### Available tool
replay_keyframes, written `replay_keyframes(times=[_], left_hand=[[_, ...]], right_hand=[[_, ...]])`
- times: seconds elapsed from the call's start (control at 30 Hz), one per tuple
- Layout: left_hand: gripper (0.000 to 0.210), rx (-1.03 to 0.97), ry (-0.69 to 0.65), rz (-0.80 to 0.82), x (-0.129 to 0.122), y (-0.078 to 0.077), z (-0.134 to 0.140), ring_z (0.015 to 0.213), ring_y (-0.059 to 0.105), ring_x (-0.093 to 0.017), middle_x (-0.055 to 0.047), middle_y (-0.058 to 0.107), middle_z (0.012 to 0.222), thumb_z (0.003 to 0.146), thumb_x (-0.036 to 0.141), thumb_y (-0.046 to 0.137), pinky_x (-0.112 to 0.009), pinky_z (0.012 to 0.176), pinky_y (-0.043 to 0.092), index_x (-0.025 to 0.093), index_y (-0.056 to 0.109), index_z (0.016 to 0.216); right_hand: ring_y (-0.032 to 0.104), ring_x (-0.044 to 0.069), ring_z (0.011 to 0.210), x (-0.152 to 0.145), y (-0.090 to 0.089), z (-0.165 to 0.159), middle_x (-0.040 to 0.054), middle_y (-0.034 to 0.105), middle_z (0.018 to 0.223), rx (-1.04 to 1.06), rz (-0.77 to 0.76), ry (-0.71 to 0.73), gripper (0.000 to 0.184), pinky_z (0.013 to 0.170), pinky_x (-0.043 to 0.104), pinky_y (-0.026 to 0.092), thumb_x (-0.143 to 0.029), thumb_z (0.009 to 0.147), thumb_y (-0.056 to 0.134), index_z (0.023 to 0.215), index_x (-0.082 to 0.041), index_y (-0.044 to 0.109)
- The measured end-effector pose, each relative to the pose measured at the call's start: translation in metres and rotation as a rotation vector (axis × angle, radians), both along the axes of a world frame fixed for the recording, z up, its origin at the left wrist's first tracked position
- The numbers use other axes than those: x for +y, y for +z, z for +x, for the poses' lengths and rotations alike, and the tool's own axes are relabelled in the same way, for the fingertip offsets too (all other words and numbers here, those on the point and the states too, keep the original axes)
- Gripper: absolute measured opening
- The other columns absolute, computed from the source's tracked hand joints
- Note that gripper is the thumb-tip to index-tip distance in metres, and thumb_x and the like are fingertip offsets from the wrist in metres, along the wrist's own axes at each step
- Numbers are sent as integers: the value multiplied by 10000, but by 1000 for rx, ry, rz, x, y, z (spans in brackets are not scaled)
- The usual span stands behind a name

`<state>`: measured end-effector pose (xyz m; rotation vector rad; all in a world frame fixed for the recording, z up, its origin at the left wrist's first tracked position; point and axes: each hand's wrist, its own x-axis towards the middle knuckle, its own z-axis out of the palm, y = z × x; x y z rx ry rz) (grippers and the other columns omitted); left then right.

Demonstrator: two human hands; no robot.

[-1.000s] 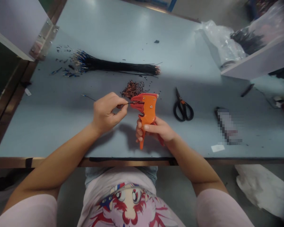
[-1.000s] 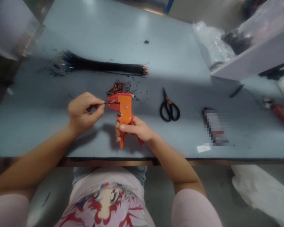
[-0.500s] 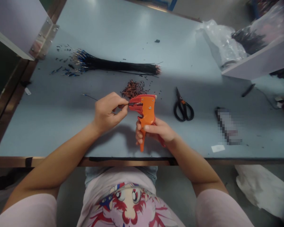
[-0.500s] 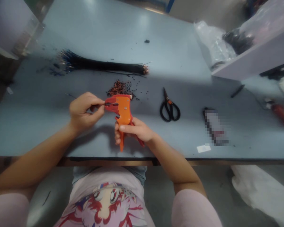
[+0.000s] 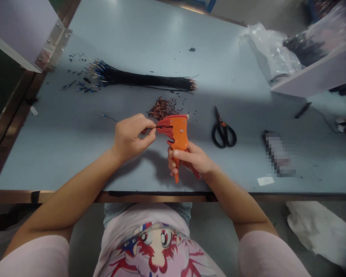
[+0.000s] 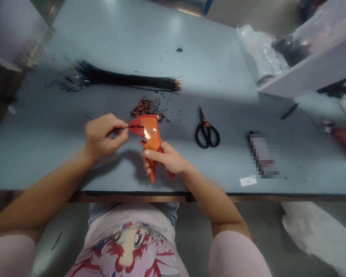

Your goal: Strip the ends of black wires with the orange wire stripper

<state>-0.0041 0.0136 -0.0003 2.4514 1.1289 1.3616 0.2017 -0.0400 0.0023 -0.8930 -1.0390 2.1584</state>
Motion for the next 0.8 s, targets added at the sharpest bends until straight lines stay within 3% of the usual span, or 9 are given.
replay_keyframes(times=[0.2,0.63,0.8], left_hand=[[98,-9,11,-61,0,-3,1,495,403,-77,46,449,537,771,157,558,-228,499,309,182,586,680],[91,-30,6,-96,2,-8,4,499,392,-69,53,439,545,749,122,571,-218,506,297,179,581,679],[84,-20,27,-129,5,-12,3,507,418,-76,45,475,551,754,146,578,-220,514,315,183,593,680]], right_hand=[[539,120,451,0,-2,-4,-19,521,545,-30,22,-27,303,453,278,507,-349,829,656,679,-141,496],[526,105,426,1,-3,-5,-29,505,512,-42,-39,-41,346,440,241,486,-372,810,663,619,-158,470],[382,62,325,2,-4,-8,-71,385,432,-15,-70,-102,433,342,215,404,-411,782,686,536,-168,426]])
